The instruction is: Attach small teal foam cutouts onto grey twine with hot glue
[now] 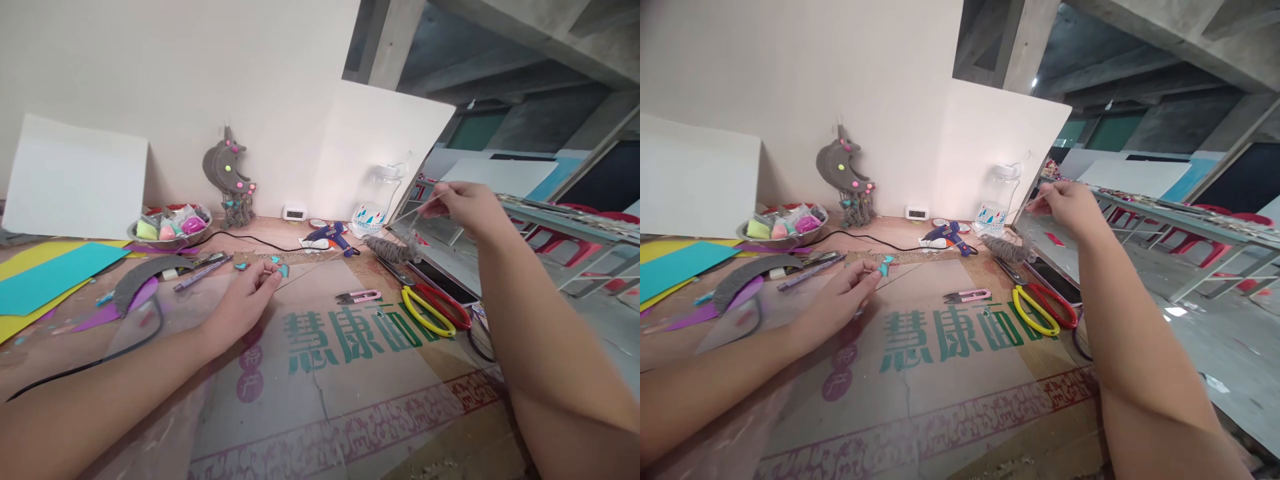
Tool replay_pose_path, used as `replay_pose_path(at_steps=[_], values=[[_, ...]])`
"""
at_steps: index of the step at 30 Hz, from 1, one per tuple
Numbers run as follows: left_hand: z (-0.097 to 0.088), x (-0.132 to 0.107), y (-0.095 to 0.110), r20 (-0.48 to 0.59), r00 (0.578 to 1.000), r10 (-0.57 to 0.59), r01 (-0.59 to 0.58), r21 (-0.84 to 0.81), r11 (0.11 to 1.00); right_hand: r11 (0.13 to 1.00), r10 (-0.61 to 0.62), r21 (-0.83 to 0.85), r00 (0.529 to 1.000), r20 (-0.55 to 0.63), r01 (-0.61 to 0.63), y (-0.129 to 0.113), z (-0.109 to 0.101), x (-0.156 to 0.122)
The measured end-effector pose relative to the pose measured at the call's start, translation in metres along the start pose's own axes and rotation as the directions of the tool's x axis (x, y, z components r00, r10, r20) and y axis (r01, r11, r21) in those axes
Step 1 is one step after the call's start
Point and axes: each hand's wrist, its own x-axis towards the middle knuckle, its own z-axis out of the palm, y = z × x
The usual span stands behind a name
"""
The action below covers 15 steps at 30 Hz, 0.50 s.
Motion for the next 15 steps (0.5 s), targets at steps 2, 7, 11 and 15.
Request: replay_pose_path(at_steps=[2,7,11,15], values=[[0.000,0.000,0.000,0.001,1.000,-0.003,0.003,0.013,1.000,0.945,-0.096,0.311,0.994,-0.044,0.104,-0.013,-0.003,-0.006],[0.000,0.000,0.002,0.001,1.000,-0.028,0.028,0.008,1.000,0.935,-0.242,0.298,0.960,0.141,0.192,-0.029,0.003,-0.010],[0.000,0.000,0.001,0.012,0.999,-0.032,0.032,-0.013,0.999,0.994,0.011,-0.105,0.935,0.354,0.028,-0.011,0.007,-0.002],[0.000,0.000,0.000,0.016,1.000,-0.013,0.012,0.004,1.000,0.965,0.012,-0.208,0.762,0.647,0.162,0.002,0.013,-0.001]])
